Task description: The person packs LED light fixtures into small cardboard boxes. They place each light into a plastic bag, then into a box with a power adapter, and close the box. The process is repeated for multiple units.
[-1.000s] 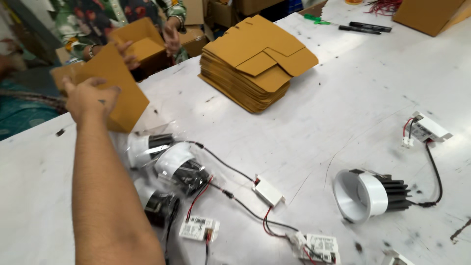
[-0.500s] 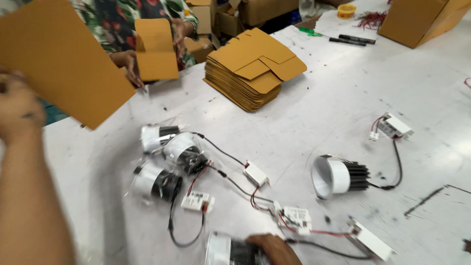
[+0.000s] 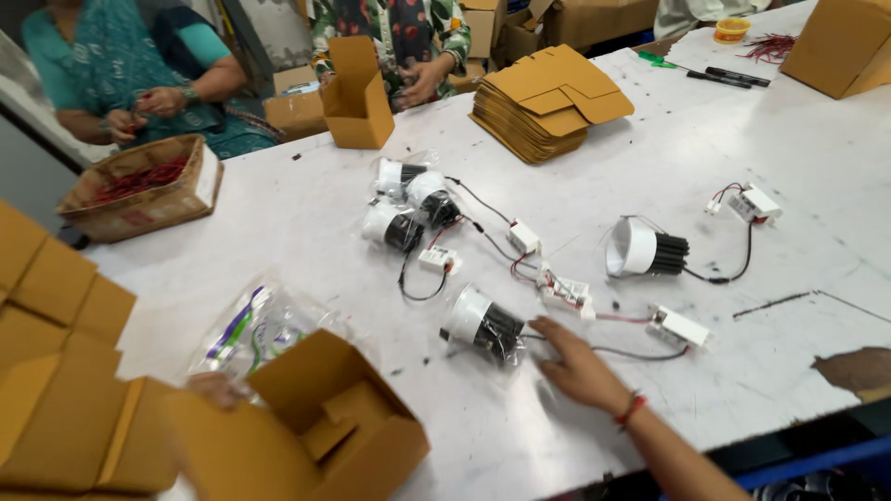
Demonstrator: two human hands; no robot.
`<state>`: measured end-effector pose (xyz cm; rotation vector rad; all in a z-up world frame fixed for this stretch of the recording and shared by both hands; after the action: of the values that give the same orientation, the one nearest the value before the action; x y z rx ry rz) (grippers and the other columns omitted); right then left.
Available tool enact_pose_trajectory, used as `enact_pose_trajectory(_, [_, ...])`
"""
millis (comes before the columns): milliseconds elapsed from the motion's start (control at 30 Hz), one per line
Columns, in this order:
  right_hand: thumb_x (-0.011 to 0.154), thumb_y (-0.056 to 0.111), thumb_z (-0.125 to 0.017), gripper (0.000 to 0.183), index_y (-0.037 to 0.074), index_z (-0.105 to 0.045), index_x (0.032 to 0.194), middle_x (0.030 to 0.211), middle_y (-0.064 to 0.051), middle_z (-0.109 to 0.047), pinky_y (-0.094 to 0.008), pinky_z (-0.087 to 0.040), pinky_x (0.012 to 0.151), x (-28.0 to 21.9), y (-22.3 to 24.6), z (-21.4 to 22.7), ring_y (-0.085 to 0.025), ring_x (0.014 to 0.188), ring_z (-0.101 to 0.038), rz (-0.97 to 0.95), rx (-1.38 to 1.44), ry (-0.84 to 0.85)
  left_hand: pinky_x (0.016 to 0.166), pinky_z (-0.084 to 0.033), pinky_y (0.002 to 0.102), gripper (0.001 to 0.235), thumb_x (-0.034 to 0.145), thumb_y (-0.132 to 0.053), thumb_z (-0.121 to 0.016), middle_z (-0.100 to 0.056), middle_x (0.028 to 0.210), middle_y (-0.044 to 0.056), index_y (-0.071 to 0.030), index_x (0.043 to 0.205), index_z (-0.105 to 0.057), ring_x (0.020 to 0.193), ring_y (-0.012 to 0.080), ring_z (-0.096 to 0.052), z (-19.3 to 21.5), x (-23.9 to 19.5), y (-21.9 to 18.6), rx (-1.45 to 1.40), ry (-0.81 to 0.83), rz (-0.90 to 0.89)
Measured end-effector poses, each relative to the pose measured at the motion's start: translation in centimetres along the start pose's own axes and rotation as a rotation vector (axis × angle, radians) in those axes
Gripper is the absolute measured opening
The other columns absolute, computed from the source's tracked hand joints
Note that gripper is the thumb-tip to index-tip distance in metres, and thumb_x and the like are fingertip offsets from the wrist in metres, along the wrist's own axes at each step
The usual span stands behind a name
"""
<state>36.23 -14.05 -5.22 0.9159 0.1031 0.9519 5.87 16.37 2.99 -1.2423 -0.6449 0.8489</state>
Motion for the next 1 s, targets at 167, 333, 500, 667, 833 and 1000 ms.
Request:
enact_pose_trajectory(167, [0.089,0.041,-0.071,0.063,0.01,-0.056,0.142,0.137,-0.017,-0.065,-0.042,-0.05,0.105,0.1,5.4,4.3,-0.033,0.125,-0.064,-0.103,-0.181,-0.117,0.092,-0.047,0.04,0.039,0.102,-0.024,-0.054,-0.062,0.116,0.012,-0.002,0.135,-0.057,0.107,0.0277,-0.058,-0.4,-0.3,2.3,-0.336,0.095,0.104])
enact_pose_trajectory(333, [0.056,0.06,-0.091,0.118,0.004,-0.046,0.15,0.139,-0.027,-0.056,-0.054,-0.046,0.097,5.8,11.3,-0.8,-0.048,0.122,-0.057,0.084,-0.547,-0.23,0.102,-0.046,0.039,0.047,0.106,-0.031,-0.048,-0.061,0.128,0.01,-0.002,0.144,-0.051,0.119,0.0263,-0.058,-1.2,4.0,2.6,-0.719,0.153,-0.038])
enact_pose_trajectory(500, [0.061,0.037,-0.091,0.11,0.016,-0.037,0.154,0.127,-0.016,-0.064,-0.043,-0.055,0.094,6.2,2.5,-4.7,-0.032,0.112,-0.066,-0.29,-0.407,0.044,0.124,-0.029,0.045,0.078,0.101,-0.05,-0.05,-0.041,0.159,0.018,-0.007,0.16,-0.025,0.149,0.0314,-0.04,1.6,-7.3,5.2,-0.6,-0.241,-0.375])
enact_pose_trajectory(667, [0.07,0.017,-0.084,0.085,0.001,-0.049,0.145,0.113,-0.014,-0.07,-0.045,-0.052,0.077,3.3,-4.4,-4.8,-0.031,0.096,-0.066,-0.646,0.686,-0.053,0.11,-0.037,0.041,0.095,0.084,-0.031,-0.078,-0.04,0.15,0.018,0.004,0.155,-0.025,0.134,0.0278,-0.045,-3.4,-10.1,4.2,-0.38,-0.305,-0.443])
enact_pose_trajectory(833, [0.068,0.011,-0.085,0.088,0.0,-0.045,0.145,0.117,-0.012,-0.068,-0.039,-0.054,0.087,0.6,5.2,1.2,-0.023,0.103,-0.065,-0.211,0.816,0.11,0.096,-0.05,0.033,0.046,0.091,-0.025,-0.069,-0.073,0.122,0.013,0.005,0.125,-0.066,0.109,0.0215,-0.067,-4.6,-2.4,5.0,-0.48,-0.167,-0.08])
enact_pose_trajectory(1000, [0.062,0.02,-0.088,0.096,0.0,-0.044,0.145,0.124,-0.018,-0.066,-0.043,-0.051,0.097,-1.0,19.3,1.5,-0.032,0.113,-0.066,0.353,0.01,0.268,0.081,-0.053,0.034,0.035,0.086,-0.017,-0.068,-0.076,0.101,0.013,0.008,0.11,-0.071,0.089,0.0209,-0.07,-6.7,0.9,5.9,-0.382,0.118,0.004])
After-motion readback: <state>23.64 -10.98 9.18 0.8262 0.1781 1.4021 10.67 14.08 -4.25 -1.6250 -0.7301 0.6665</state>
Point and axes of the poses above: each hand's wrist, its own x-axis towards the middle knuckle, its own z-axis out of the back of the hand, y = z × x, the point moved 9 cm from there along x, towards the middle knuckle
